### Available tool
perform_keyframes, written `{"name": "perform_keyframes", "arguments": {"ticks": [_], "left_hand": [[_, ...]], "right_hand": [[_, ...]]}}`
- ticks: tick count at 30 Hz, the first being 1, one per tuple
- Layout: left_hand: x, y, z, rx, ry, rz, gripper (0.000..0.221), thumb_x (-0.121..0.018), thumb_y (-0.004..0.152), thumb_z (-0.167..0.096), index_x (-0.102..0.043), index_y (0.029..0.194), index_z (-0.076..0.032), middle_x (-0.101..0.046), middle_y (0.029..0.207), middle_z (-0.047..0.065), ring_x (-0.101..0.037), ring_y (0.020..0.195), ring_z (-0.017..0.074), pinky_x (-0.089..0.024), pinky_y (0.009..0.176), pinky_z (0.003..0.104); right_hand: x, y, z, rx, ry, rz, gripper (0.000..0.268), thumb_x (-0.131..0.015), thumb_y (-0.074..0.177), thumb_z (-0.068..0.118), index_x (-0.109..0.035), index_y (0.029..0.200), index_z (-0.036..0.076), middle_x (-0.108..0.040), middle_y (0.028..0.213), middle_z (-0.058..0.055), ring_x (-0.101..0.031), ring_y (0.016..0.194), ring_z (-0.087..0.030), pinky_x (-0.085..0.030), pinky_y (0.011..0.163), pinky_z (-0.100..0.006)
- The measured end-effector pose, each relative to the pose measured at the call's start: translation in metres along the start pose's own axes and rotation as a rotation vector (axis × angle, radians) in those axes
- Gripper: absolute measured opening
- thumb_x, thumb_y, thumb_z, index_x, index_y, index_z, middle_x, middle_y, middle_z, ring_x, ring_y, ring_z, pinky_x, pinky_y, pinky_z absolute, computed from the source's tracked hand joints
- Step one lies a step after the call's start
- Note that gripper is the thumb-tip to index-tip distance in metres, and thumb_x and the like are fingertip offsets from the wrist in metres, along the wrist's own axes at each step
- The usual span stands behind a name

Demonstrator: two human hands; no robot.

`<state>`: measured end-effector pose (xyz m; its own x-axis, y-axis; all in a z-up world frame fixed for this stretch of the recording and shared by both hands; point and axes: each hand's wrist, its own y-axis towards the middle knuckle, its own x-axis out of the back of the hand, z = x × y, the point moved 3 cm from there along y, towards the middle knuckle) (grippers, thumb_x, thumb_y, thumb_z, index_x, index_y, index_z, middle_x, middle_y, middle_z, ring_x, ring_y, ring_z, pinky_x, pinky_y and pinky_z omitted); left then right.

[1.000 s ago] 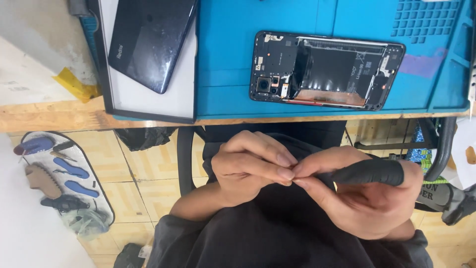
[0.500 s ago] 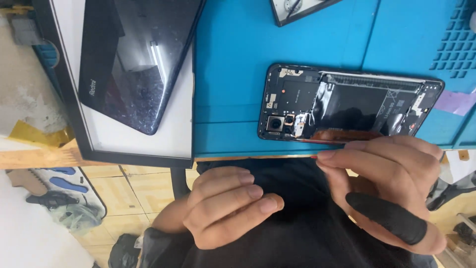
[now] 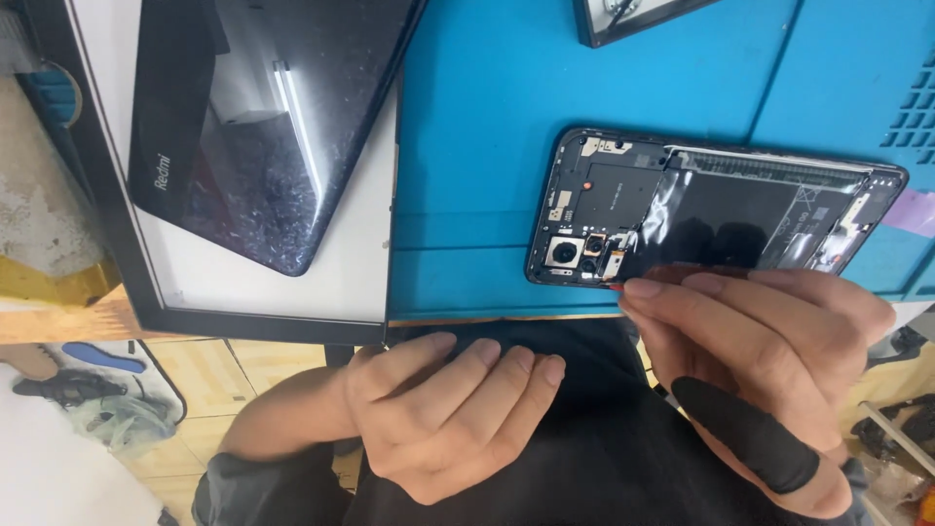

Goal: Disassembling a smartphone by removing the back cover and manipulating internal components

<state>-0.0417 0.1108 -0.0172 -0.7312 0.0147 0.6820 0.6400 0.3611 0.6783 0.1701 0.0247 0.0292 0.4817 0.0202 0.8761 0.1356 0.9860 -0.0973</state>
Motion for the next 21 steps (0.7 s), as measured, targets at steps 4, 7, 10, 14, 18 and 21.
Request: {"name": "perform_keyframes", "arguments": {"ticks": [4,7,10,14,18,21], "left_hand": [[0.0,-0.001,0.002,-0.003,0.058,0.024,0.014,-0.073,0.106,-0.024,-0.085,0.101,-0.029,-0.078,0.096,-0.011,-0.068,0.092,0.0054,-0.05,0.082,0.023],[-0.002,-0.001,0.006,-0.02,0.078,-0.01,0.018,-0.071,0.106,-0.023,-0.085,0.099,-0.031,-0.077,0.095,-0.012,-0.065,0.092,0.0047,-0.048,0.082,0.021],[-0.001,-0.003,0.004,-0.013,0.076,-0.009,0.016,-0.073,0.106,-0.025,-0.085,0.097,-0.031,-0.077,0.095,-0.012,-0.067,0.092,0.0048,-0.048,0.082,0.022],[-0.001,-0.003,0.003,-0.014,0.083,-0.034,0.022,-0.067,0.108,-0.022,-0.085,0.097,-0.031,-0.077,0.095,-0.012,-0.067,0.093,0.0049,-0.047,0.088,0.023],[0.002,0.001,0.001,0.037,0.113,-0.032,0.028,-0.064,0.109,-0.022,-0.086,0.097,-0.033,-0.078,0.096,-0.012,-0.067,0.096,0.0051,-0.044,0.093,0.024],[0.0,0.005,0.004,0.064,0.157,-0.043,0.029,-0.063,0.111,-0.022,-0.086,0.098,-0.034,-0.078,0.098,-0.013,-0.066,0.099,0.0062,-0.042,0.099,0.025]], "right_hand": [[-0.002,-0.004,-0.006,0.042,-0.004,0.078,0.034,-0.087,0.109,0.01,-0.071,0.139,0.007,-0.065,0.14,-0.015,-0.058,0.138,-0.039,-0.063,0.127,-0.053],[0.001,0.006,0.011,0.016,-0.019,0.03,0.029,-0.093,0.106,0.004,-0.078,0.131,-0.001,-0.069,0.131,-0.019,-0.06,0.132,-0.04,-0.064,0.113,-0.048],[-0.002,-0.001,0.002,0.049,0.006,0.074,0.033,-0.085,0.111,0.007,-0.07,0.14,0.005,-0.058,0.144,-0.016,-0.055,0.139,-0.039,-0.062,0.131,-0.053],[-0.001,0.004,0.01,0.026,-0.01,-0.003,0.024,-0.089,0.11,0.002,-0.077,0.13,-0.003,-0.067,0.132,-0.021,-0.058,0.129,-0.041,-0.062,0.112,-0.046],[-0.003,-0.001,0.002,0.065,-0.011,0.074,0.035,-0.091,0.107,0.008,-0.073,0.137,0.005,-0.067,0.137,-0.017,-0.061,0.135,-0.039,-0.064,0.123,-0.052],[0.0,0.006,0.021,0.025,-0.004,-0.009,0.029,-0.092,0.106,0.005,-0.077,0.13,-0.001,-0.067,0.131,-0.02,-0.06,0.13,-0.04,-0.064,0.117,-0.05]]}}
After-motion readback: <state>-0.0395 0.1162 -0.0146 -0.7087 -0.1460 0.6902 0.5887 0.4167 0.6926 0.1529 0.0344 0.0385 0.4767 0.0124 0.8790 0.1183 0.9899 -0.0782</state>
